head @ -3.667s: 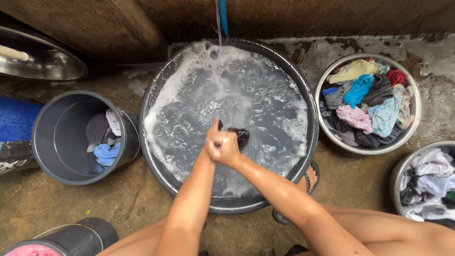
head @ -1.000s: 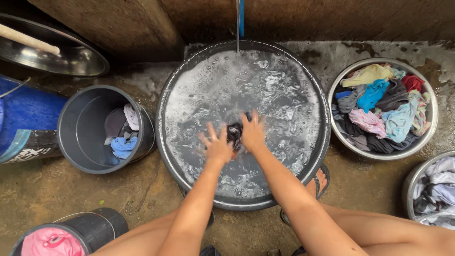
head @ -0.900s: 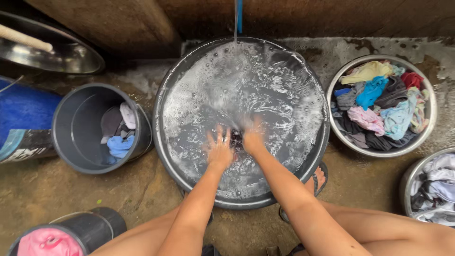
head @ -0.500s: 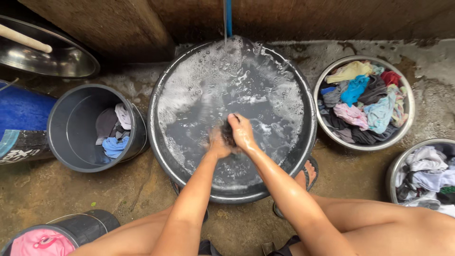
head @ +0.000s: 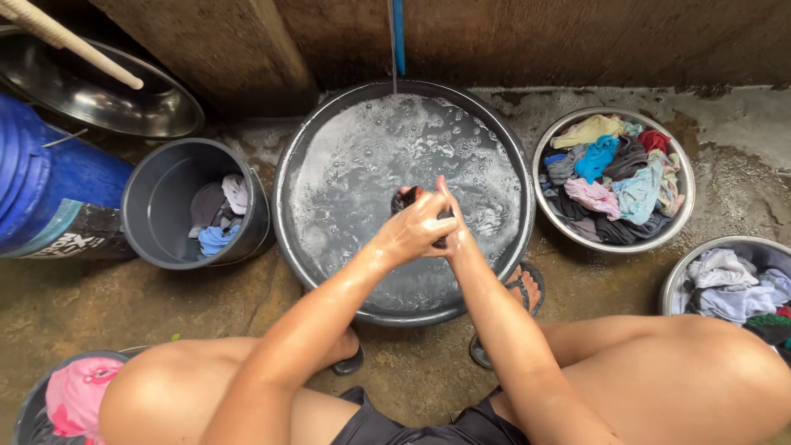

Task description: The person washes clothes by hand, rinsing garments in a tub of water, wringing them out, and placing them into a bucket.

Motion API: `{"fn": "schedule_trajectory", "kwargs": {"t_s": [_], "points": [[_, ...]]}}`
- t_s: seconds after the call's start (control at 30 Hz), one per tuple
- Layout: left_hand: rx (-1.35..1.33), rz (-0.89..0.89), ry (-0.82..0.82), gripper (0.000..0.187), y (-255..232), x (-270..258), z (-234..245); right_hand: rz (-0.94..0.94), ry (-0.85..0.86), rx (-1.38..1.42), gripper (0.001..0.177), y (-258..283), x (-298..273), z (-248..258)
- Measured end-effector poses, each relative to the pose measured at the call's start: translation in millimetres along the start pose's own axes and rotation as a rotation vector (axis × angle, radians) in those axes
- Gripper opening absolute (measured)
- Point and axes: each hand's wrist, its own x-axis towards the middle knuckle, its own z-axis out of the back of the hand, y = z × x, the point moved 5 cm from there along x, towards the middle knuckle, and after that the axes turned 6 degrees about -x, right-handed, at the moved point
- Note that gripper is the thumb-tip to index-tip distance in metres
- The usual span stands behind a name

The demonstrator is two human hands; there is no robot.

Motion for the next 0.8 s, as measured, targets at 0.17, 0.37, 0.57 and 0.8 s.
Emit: {"fn": "schedule_trajectory", "kwargs": {"t_s": [0.17, 0.37, 0.57, 0.8], "points": [[-0.149, 0.274, -1.008, 0.017, 15, -34, 19, 0.284, 0.152, 0.083, 0.032, -1, 32, -9], [-0.993, 0.545, -1.564, 0.011, 100, -75, -42, 0.117, 0.117, 0.308, 0.052, 7, -19, -81], [-2.138, 0.851, -0.964, 0.021, 144, -63, -60, 1.027, -0.245, -0.743, 0.007, 60, -99, -129], [-1.271, 0.608, 0.142, 0.024, 185, -32, -63, 2.079, 0.440, -1.618, 0.007, 16, -157, -166]]}}
